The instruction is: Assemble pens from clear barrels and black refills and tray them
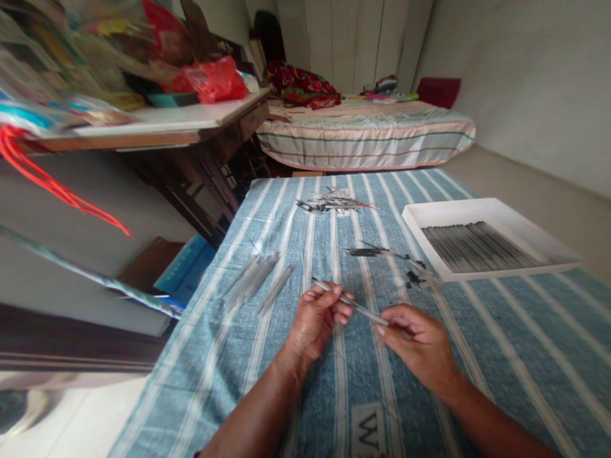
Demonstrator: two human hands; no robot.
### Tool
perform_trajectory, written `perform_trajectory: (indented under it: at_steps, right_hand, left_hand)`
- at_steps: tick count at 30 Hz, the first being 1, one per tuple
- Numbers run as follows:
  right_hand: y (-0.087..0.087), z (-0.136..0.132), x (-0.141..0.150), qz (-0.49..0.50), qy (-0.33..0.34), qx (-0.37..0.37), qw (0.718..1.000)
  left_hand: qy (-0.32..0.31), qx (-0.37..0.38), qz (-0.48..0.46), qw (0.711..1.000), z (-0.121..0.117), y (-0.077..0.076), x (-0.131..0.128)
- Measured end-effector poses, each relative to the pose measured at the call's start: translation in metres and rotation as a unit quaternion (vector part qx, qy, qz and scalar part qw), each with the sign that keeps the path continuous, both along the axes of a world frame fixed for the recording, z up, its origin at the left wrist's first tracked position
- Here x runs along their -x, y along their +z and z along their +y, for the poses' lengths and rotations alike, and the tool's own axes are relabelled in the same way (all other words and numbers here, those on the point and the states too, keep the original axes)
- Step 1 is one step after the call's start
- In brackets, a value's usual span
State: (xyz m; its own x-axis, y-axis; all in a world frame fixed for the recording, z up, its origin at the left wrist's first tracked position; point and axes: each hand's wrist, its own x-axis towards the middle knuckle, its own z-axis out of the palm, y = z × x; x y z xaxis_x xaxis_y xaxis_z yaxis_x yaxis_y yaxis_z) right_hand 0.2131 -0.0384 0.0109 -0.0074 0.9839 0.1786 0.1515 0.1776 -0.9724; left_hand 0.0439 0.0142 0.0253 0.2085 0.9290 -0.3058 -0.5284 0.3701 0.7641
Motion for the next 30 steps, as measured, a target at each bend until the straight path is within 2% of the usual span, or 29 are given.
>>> perform_trajectory:
  at_steps: [3, 7, 16, 19, 21, 25, 27, 30]
  right_hand:
    - [-0.004, 0.000, -0.003, -0.099, -0.021, -0.068, 0.992]
    - [-0.005, -0.001, -0.004, -0.162, -0.017, -0.112, 0.980]
    - [-0.013, 0.007, 0.004, -0.147, -0.031, -0.086, 0.985]
    - [-0.010, 0.014, 0.006, -0.181, -0.022, -0.079, 0.980]
    - [-0.005, 0.020, 0.007, -0.251, -0.010, -0.079, 0.965]
    - [0.009, 0.032, 0.011, -0.405, 0.019, -0.116, 0.907]
    - [0.013, 0.034, 0.014, -0.437, 0.025, -0.144, 0.887]
    - [0.017, 0.033, 0.013, -0.450, 0.012, -0.163, 0.878]
  left_hand:
    - [-0.001, 0.000, 0.014, 1.000, -0.001, -0.001, -0.001]
    - [0.014, 0.001, 0.034, 0.999, -0.002, -0.002, -0.004]
    - [0.055, 0.028, 0.066, 0.996, -0.002, -0.005, -0.007]
    - [0.061, 0.024, 0.090, 0.994, -0.001, -0.003, -0.006]
    - [0.054, 0.012, 0.123, 0.991, 0.001, -0.001, -0.005]
    - [0.007, 0.008, 0.160, 0.987, 0.005, 0.000, -0.004]
    - [0.005, 0.003, 0.166, 0.986, 0.006, 0.002, -0.005]
    - [-0.015, 0.001, 0.195, 0.981, 0.004, 0.008, -0.008]
